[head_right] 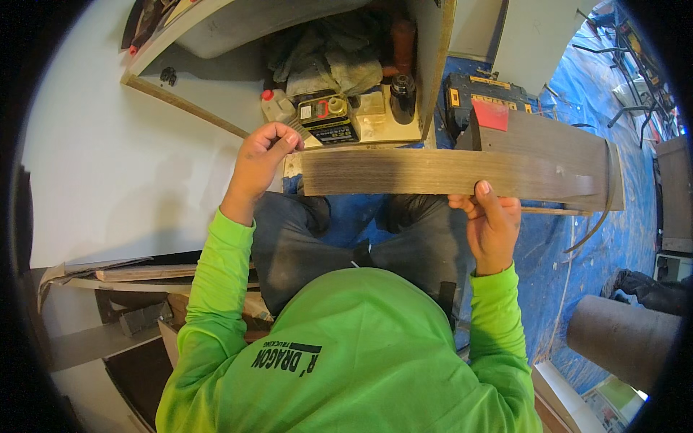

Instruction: The person holds a long wooden trim piece, peels off the backing from the adhesive strip, and presses it against the wall under a cabinet. They smooth the trim along the wall to secure it in place.

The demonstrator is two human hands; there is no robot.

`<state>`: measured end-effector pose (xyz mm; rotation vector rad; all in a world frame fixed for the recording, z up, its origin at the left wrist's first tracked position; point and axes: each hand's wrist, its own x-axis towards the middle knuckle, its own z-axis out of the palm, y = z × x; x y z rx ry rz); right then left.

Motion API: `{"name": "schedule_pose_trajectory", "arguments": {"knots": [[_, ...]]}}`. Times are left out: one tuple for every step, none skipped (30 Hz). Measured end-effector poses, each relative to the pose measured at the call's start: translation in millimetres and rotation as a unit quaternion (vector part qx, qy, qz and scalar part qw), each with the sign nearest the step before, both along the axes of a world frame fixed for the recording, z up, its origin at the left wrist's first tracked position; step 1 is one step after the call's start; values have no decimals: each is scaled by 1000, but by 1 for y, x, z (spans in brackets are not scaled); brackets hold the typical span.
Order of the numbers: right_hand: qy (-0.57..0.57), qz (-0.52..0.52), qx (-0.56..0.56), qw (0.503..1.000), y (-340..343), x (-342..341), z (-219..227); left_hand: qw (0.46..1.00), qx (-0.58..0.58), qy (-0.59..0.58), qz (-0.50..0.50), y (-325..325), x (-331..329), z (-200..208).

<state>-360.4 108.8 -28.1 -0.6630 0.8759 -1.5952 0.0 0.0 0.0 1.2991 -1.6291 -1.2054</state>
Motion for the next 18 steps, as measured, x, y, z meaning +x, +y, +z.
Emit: {"name": "schedule_pose_trajectory", "arguments": {"knots": [[0, -1, -3, 1000, 0, 0, 0, 1000, 25, -1, 2, 0, 1, 3], [0, -1, -5, 1000, 1, 0, 0, 999, 50, -2, 5, 1, 0, 5], [-3, -1, -4, 1000, 2, 1, 0, 999, 37, 26, -2, 4, -3, 8], [-5, -2, -2, 1000, 3, 3, 0, 998, 24, 54, -10, 8, -11, 12], [-8, -2, -1, 1000, 4, 4, -1, 996, 11, 82, -17, 12, -15, 16], [-8, -3, -3, 1000, 4, 3, 0, 999, -13, 9, -41, 15, -17, 23], [-8, -5, -5, 1000, 4, 3, 0, 995, -37, -64, -66, 18, -20, 32], [-8, -7, -7, 1000, 4, 2, 0, 985, -60, -137, -90, 19, -21, 36], [-9, -5, -9, 1000, 4, 2, 0, 989, -51, -115, -79, 20, -22, 35], [-9, -3, -11, 1000, 3, 2, 0, 992, -42, -93, -69, 20, -22, 33], [-10, -2, -13, 1000, 3, 1, -1, 995, -33, -71, -59, 21, -23, 31], [-9, 1, -12, 1000, 3, 1, -1, 998, -32, -47, -41, 21, -23, 29], [-7, 5, -11, 1000, 3, 1, -2, 999, -31, -24, -23, 22, -25, 26], [-6, 8, -10, 1000, 3, 1, -2, 1000, -29, 0, -5, 22, -26, 23], [-10, 11, -10, 1000, 3, 1, -4, 998, -38, 36, 17, 23, -28, 20], [-14, 15, -11, 1000, 3, 2, -7, 996, -46, 72, 39, 23, -30, 15], [-18, 19, -12, 1000, 3, 2, -9, 991, -55, 108, 61, 23, -33, 11], [-23, 18, -16, 999, 3, 4, -10, 982, -46, 163, 87, 23, -36, 5]]}}
